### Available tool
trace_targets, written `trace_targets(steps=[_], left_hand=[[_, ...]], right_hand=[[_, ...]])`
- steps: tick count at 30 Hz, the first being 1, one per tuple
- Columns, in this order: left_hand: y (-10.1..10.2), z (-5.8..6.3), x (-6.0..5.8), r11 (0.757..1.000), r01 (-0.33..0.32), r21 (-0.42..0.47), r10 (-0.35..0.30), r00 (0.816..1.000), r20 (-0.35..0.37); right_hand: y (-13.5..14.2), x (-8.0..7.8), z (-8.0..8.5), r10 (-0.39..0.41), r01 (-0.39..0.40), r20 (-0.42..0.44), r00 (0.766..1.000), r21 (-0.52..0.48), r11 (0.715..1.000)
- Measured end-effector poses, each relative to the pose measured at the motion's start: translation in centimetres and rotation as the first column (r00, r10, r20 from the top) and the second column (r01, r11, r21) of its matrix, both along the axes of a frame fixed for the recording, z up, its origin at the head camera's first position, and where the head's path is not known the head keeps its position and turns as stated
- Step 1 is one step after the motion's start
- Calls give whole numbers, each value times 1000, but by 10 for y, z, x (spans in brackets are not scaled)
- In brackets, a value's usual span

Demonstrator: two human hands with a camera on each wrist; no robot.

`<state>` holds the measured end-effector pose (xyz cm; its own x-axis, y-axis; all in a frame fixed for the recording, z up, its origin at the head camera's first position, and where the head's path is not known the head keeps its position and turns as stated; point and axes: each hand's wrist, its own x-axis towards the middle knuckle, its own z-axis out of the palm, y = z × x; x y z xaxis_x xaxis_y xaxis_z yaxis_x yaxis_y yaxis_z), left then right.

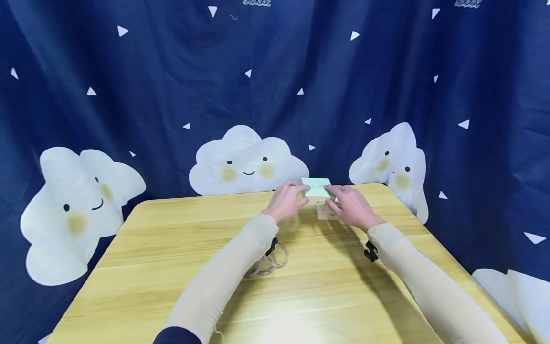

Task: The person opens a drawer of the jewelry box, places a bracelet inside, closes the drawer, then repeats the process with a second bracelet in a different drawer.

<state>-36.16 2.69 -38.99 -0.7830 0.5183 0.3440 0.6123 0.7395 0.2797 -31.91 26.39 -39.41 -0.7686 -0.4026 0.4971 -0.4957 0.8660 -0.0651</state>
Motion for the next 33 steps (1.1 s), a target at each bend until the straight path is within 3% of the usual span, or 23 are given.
trace_targets(steps=[22, 33], left_hand=[[-38, -1, 10, 999, -33, 9, 33, 999, -15], [-58, -5, 15, 997, -67, 26, 66, 998, 24]], right_hand=[[-35, -3, -1, 39, -39, -10, 999, 24, 999], [-55, -5, -1, 36, -36, 13, 999, 31, 999]])
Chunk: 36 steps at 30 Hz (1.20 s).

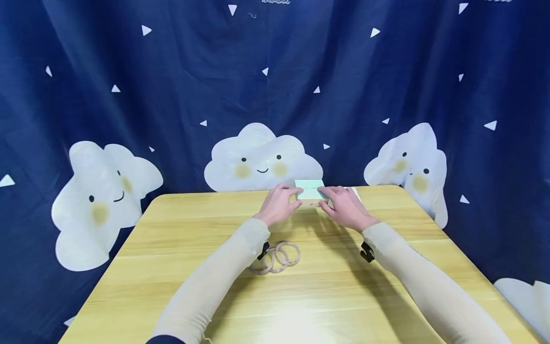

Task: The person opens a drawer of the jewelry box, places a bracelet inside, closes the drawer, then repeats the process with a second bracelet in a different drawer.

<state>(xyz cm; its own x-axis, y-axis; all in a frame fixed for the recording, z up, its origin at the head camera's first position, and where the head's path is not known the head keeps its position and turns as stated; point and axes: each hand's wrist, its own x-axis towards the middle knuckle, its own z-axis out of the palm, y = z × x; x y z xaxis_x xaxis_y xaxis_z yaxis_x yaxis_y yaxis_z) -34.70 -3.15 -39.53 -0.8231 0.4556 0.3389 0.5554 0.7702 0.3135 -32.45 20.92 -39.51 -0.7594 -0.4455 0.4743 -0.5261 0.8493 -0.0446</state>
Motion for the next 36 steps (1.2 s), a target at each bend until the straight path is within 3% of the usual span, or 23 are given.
trace_targets(steps=[12, 23, 36], left_hand=[[-24, -6, 1, 999, -45, 15, 45, 999, 28], [-44, -13, 4, 997, -69, 26, 68, 996, 59], [-62, -14, 8, 995, -92, 34, 87, 988, 127]], right_hand=[[-24, -9, -8, 17, -17, 56, 998, 2, 1000], [-42, -15, -17, 57, -57, 41, 998, 9, 998], [-58, -18, -24, 111, -111, 47, 993, -6, 994]])
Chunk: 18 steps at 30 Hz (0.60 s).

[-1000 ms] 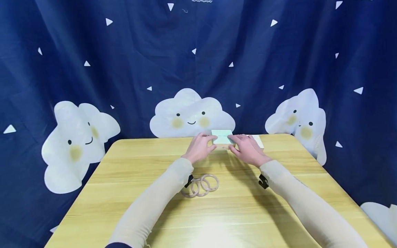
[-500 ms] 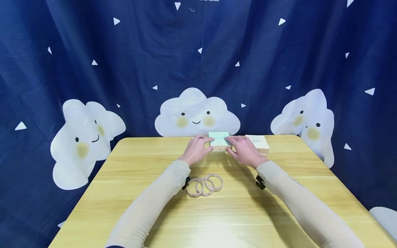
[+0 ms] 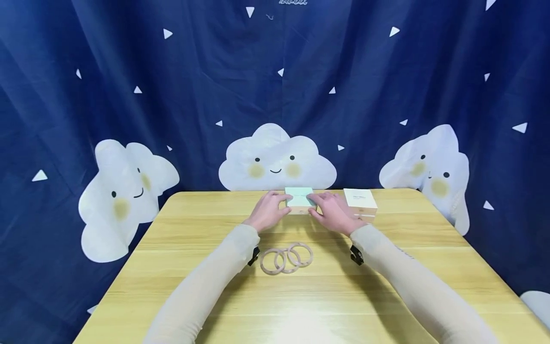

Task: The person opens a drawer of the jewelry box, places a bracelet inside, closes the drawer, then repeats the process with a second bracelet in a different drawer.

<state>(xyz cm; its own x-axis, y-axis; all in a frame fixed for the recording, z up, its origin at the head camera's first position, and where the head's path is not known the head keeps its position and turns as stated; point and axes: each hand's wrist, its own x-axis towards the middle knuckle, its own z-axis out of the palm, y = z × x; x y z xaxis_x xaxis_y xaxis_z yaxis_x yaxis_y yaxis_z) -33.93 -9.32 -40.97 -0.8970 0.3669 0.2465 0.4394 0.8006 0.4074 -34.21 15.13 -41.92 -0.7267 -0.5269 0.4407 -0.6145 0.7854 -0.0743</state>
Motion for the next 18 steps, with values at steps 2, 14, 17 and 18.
trace_targets(steps=[2, 14, 17, 18], left_hand=[[-2, -2, 1, 1000, -5, 0, 5, 1000, 14], [-14, -13, 2, 1000, -7, 7, 7, 998, 58], [-17, -15, 2, 1000, -7, 17, 5, 998, 66], [-18, -16, 2, 1000, -6, 21, 5, 998, 68]], right_hand=[[-2, -1, -2, 12, -11, -7, 1000, 6, 1000], [-12, -4, -12, 42, -41, -30, 999, 52, 998], [-15, -5, -13, 60, -59, -32, 998, 50, 997], [-16, -5, -13, 68, -67, -30, 997, 47, 997]])
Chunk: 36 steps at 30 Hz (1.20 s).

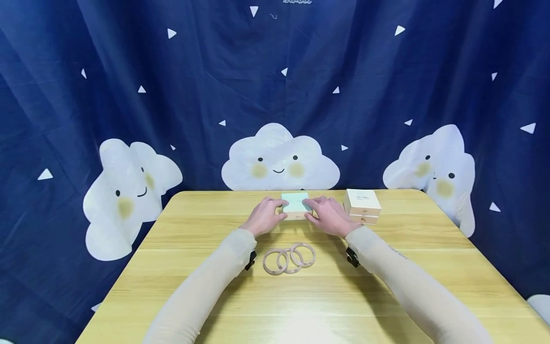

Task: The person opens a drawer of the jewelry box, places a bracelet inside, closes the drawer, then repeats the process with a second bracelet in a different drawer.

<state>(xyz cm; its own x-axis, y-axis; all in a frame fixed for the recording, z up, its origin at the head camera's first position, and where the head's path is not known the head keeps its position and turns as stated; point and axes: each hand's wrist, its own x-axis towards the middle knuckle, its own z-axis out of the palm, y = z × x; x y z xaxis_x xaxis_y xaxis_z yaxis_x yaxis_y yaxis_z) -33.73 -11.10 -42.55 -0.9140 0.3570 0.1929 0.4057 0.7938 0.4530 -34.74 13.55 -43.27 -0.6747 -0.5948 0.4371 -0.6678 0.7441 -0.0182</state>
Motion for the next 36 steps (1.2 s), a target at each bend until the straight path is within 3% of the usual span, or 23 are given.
trace_targets(steps=[12, 36], left_hand=[[-7, -11, 2, 1000, -10, 23, 10, 1000, 13], [-12, -24, 2, 1000, -15, -12, 16, 998, 54]], right_hand=[[-7, 0, -8, 19, -19, 1, 1000, 34, 999], [-16, -5, -17, 2, -12, 108, 994, 92, 996]])
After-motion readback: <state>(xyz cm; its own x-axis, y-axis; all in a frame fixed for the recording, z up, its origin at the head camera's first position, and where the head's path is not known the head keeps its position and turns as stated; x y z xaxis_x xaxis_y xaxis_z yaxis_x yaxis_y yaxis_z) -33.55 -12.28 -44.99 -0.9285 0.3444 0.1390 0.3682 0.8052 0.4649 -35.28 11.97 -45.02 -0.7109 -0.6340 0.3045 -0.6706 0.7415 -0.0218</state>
